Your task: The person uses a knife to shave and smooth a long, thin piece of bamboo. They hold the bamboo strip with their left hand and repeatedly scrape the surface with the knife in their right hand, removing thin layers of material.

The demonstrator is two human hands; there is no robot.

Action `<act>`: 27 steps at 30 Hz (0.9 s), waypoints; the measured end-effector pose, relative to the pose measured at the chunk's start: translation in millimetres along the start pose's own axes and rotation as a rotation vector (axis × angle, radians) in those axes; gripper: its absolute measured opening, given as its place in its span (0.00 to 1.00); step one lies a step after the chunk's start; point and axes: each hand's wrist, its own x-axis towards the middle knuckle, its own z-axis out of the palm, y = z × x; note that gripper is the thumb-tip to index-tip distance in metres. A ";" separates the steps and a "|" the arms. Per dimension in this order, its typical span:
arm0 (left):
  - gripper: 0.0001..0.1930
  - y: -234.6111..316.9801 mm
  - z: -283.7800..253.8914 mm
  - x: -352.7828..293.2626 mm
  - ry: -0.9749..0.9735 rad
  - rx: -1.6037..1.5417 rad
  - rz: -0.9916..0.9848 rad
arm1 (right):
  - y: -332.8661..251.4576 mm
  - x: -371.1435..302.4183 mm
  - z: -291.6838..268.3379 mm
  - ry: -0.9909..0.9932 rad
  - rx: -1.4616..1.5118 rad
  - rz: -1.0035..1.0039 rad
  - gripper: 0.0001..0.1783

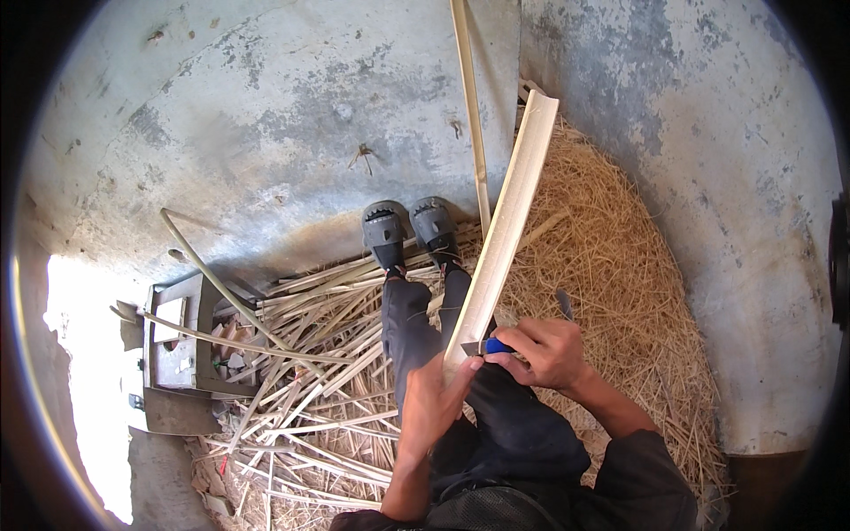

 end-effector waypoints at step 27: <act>0.22 -33.7 -10.1 -41.5 0.017 0.111 -0.122 | 45.4 20.7 -7.8 0.078 -0.040 0.091 0.18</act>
